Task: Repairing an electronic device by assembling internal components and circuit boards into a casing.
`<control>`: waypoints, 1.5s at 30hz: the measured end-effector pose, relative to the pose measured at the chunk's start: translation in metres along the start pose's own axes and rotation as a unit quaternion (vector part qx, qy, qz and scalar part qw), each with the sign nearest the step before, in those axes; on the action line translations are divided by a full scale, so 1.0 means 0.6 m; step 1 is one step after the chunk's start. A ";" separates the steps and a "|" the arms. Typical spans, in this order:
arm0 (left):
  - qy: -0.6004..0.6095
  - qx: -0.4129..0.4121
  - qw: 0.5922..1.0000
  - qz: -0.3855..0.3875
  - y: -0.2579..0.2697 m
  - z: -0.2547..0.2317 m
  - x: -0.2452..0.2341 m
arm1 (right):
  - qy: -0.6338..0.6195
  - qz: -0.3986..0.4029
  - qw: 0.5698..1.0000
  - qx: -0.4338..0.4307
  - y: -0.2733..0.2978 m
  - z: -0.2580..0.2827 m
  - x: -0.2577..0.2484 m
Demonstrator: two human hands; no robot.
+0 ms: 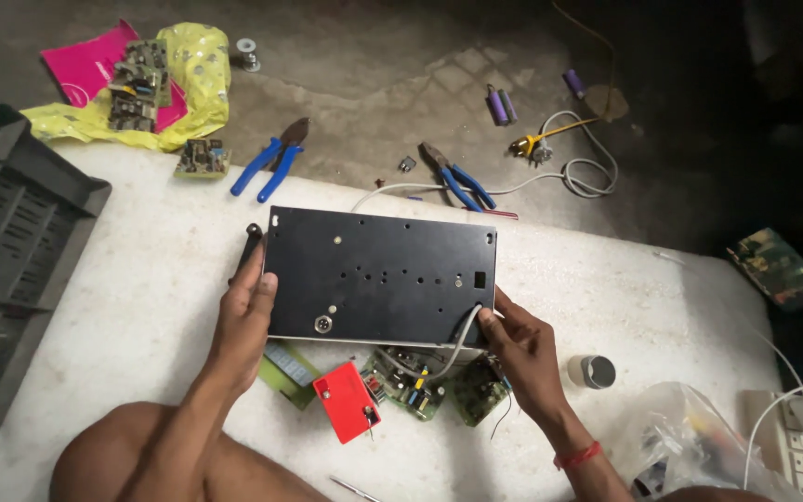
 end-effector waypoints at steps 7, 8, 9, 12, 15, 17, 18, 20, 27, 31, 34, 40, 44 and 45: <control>-0.002 0.059 0.998 -0.011 -0.006 -0.001 0.000 | 0.006 0.002 1.000 -0.012 -0.007 0.001 0.003; -0.010 0.074 0.997 -0.014 -0.007 0.000 0.001 | 0.000 0.006 1.000 -0.021 -0.009 0.001 0.003; -0.017 0.088 0.996 -0.017 -0.008 0.001 0.002 | -0.005 0.010 0.999 -0.031 -0.012 0.000 0.001; -0.033 0.089 0.995 -0.021 -0.009 0.002 0.003 | 0.011 0.010 0.999 -0.033 -0.012 0.015 0.013; -0.019 0.090 0.996 -0.015 -0.009 -0.001 0.006 | 0.015 0.010 0.999 -0.029 -0.017 -0.002 0.001; -0.013 0.092 0.996 -0.014 -0.008 -0.001 0.008 | 0.018 0.012 0.999 -0.030 -0.013 0.001 0.006; -0.007 0.098 0.995 -0.012 -0.010 -0.004 0.009 | 0.020 0.014 0.999 -0.035 -0.013 0.006 0.008; -0.002 0.092 0.996 -0.011 -0.012 -0.007 0.009 | 0.037 0.013 0.999 -0.036 -0.014 0.009 0.014; 0.034 0.081 0.996 0.019 -0.015 -0.012 0.018 | 0.069 -0.021 0.997 -0.009 -0.013 0.002 0.006; 0.011 0.066 0.997 0.024 -0.007 -0.020 0.023 | 0.083 -0.009 0.996 -0.006 -0.007 0.003 0.003; 0.000 0.070 0.997 0.025 -0.008 -0.016 0.024 | 0.087 0.002 0.996 -0.015 -0.009 0.003 0.002; -0.044 0.079 0.996 0.008 -0.011 -0.009 0.021 | 0.105 -0.006 0.994 -0.007 -0.011 -0.001 0.000; -0.065 0.083 0.994 -0.001 -0.012 -0.007 0.019 | 0.110 -0.010 0.994 -0.005 -0.012 -0.001 0.001; -0.068 0.087 0.994 -0.003 -0.013 -0.011 0.019 | 0.112 -0.013 0.994 -0.005 -0.014 -0.001 0.001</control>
Point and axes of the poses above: each hand's wrist, its own y-axis away from the middle knuckle, its own x-axis out of the palm, z = x × y, the point moved 7 cm from there along -y, towards the middle knuckle, and after that the axes turned 15 degrees about -y, right-handed, at the moved point
